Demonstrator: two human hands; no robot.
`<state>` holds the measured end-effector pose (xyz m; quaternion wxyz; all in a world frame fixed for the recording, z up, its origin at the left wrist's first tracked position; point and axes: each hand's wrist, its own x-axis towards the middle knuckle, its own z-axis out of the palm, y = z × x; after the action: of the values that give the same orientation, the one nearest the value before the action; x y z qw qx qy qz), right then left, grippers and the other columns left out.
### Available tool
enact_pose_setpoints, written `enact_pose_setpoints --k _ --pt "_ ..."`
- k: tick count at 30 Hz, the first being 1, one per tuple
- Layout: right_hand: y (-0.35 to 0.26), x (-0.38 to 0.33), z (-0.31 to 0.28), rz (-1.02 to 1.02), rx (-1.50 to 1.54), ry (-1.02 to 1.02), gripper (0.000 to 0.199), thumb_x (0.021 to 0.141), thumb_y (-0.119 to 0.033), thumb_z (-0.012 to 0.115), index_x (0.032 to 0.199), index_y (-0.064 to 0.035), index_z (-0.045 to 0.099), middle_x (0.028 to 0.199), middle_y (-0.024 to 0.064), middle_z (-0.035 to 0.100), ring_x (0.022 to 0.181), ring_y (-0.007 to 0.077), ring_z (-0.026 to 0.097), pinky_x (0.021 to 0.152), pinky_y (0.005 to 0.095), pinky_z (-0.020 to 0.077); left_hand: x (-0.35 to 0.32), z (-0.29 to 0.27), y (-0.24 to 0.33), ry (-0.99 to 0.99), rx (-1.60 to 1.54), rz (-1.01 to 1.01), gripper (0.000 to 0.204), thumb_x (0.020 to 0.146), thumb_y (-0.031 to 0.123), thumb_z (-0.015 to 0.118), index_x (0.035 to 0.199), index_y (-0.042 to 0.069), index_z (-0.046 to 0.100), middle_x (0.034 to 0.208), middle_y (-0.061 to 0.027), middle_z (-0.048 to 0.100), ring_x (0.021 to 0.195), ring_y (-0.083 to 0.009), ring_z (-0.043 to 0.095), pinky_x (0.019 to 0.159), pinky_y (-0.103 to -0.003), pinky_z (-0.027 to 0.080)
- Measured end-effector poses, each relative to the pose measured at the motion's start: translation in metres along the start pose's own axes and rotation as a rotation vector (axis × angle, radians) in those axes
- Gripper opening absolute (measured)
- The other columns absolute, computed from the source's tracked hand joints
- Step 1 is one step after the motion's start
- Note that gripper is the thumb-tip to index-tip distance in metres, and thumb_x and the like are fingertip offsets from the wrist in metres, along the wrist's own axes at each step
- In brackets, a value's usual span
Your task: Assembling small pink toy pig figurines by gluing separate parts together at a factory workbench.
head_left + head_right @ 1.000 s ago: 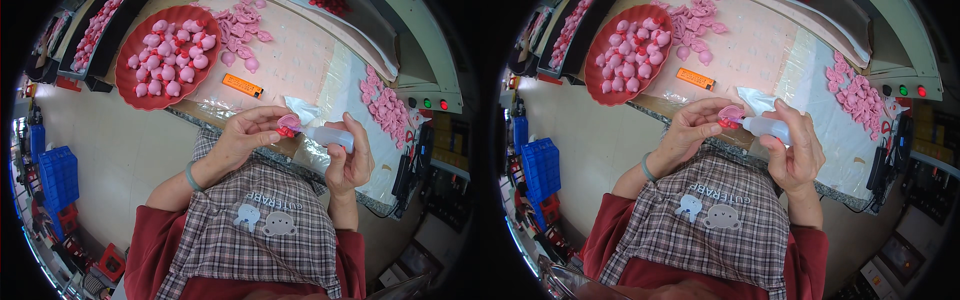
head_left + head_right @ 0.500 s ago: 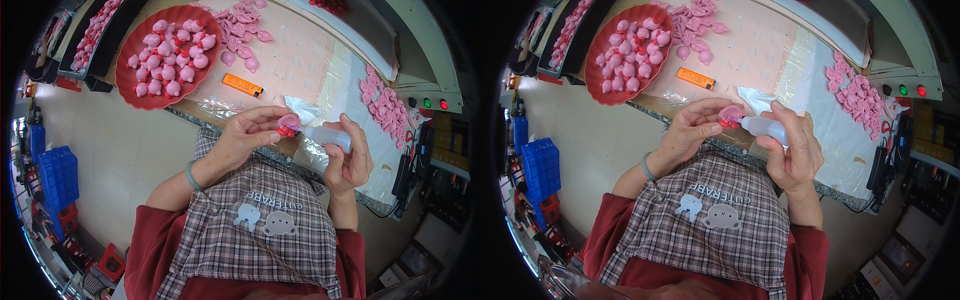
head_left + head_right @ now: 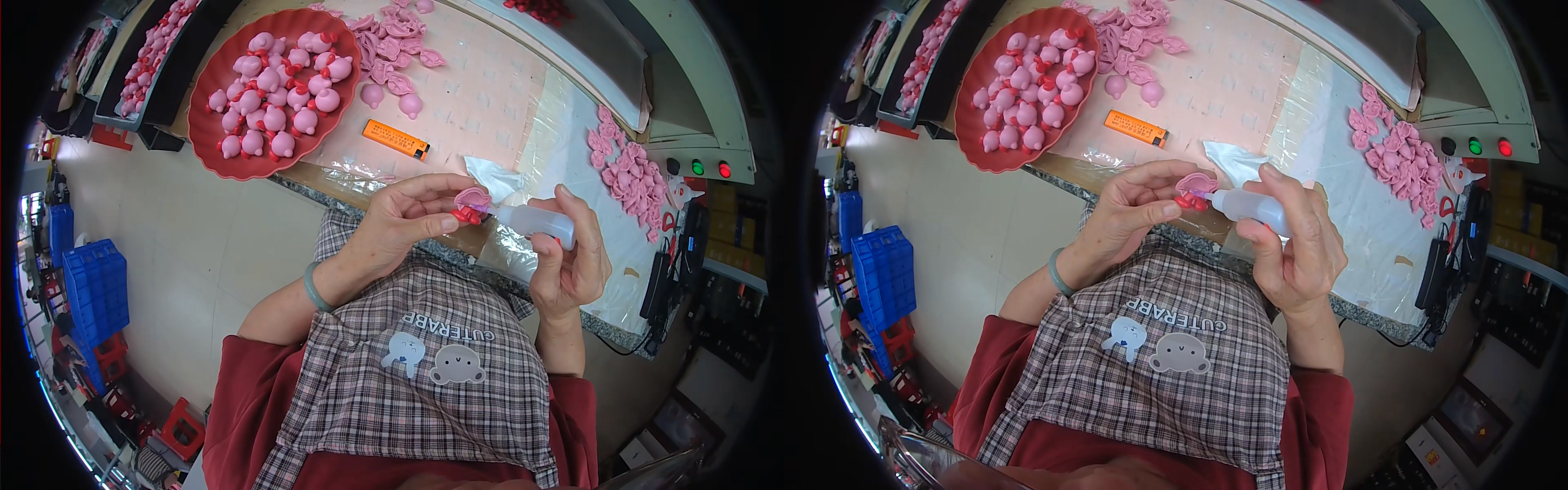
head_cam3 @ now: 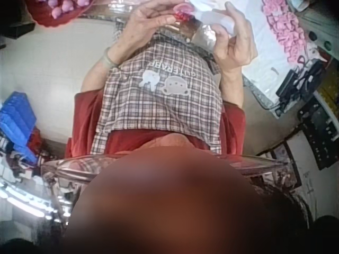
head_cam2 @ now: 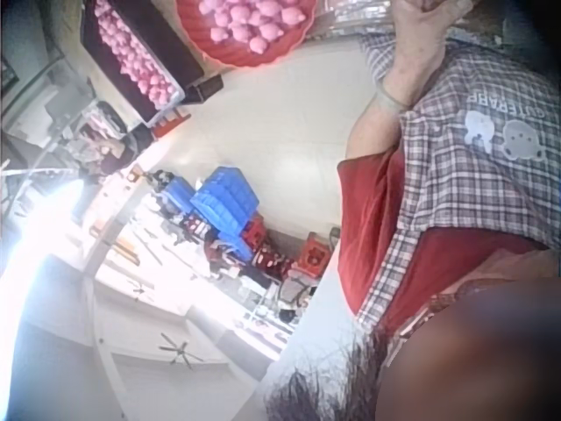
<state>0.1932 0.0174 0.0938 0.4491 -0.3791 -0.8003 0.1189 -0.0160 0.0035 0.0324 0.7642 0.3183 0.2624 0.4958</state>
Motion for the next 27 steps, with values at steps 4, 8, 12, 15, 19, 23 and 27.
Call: enact_pose_setpoints --k 4,8,12,15,19,23,27 --pt "0.0003 -0.0011 0.001 -0.007 0.012 0.021 0.043 0.095 -0.022 0.063 0.124 0.008 0.054 0.091 0.0204 0.067 0.077 0.0226 0.067 0.065 0.0294 0.0542 0.0001 -0.0005 -0.0002 0.004 0.002 -0.013 0.044 0.088 0.002 0.063 0.13 -0.003 0.052 0.13 -0.0183 0.058 0.123 -0.0241 0.056 0.103 -0.034 0.047" --pt "0.0006 -0.0001 0.0011 -0.019 0.014 0.019 0.042 0.094 -0.021 0.064 0.124 0.008 0.054 0.091 0.0204 0.067 0.077 0.0226 0.067 0.065 0.0291 0.0541 0.0 0.0015 0.0021 0.005 -0.011 -0.027 0.043 0.088 0.001 0.063 0.13 -0.003 0.052 0.131 -0.0183 0.057 0.123 -0.0239 0.056 0.103 -0.034 0.047" --pt "0.0006 0.0004 -0.0001 -0.014 -0.007 -0.016 0.043 0.094 -0.021 0.065 0.123 0.008 0.055 0.09 0.0203 0.067 0.077 0.0227 0.067 0.065 0.0286 0.0535 0.0001 0.0008 0.0013 -0.002 0.0 -0.028 0.044 0.088 0.001 0.063 0.13 -0.003 0.052 0.131 -0.0185 0.057 0.123 -0.024 0.056 0.103 -0.034 0.047" --pt "0.0014 0.0003 0.0005 -0.029 -0.016 -0.012 0.043 0.094 -0.021 0.064 0.123 0.0082 0.055 0.089 0.0203 0.067 0.077 0.0225 0.067 0.064 0.0284 0.0531 0.0 0.0004 0.0017 0.0 0.003 -0.045 0.044 0.088 0.001 0.064 0.131 -0.004 0.052 0.131 -0.0188 0.057 0.123 -0.0244 0.056 0.103 -0.034 0.047" --pt "0.002 -0.0036 0.0007 0.008 0.057 0.041 0.045 0.088 -0.02 0.07 0.12 0.0076 0.056 0.102 0.0185 0.068 0.075 0.0266 0.068 0.062 0.0319 0.0517 0.001 0.0009 -0.0003 -0.006 -0.02 -0.025 0.045 0.087 -0.001 0.064 0.13 -0.004 0.053 0.13 -0.0166 0.058 0.121 -0.0232 0.057 0.103 -0.034 0.047" --pt "0.0028 -0.0049 0.0003 0.021 0.05 0.038 0.045 0.088 -0.02 0.07 0.121 0.0081 0.055 0.104 0.019 0.068 0.075 0.0274 0.068 0.061 0.032 0.0523 0.0003 0.0014 -0.0001 0.008 -0.048 -0.033 0.045 0.086 -0.004 0.064 0.129 -0.003 0.054 0.127 -0.0141 0.059 0.118 -0.0216 0.058 0.102 -0.033 0.048" --pt "0.0037 -0.0045 0.0005 0.006 0.031 0.024 0.045 0.088 -0.02 0.07 0.12 0.0086 0.055 0.103 0.0194 0.068 0.075 0.0273 0.068 0.062 0.0323 0.0522 -0.0002 -0.0009 -0.001 -0.003 0.001 -0.035 0.045 0.088 0.003 0.065 0.131 -0.004 0.051 0.131 -0.0188 0.057 0.123 -0.0241 0.056 0.102 -0.035 0.048"
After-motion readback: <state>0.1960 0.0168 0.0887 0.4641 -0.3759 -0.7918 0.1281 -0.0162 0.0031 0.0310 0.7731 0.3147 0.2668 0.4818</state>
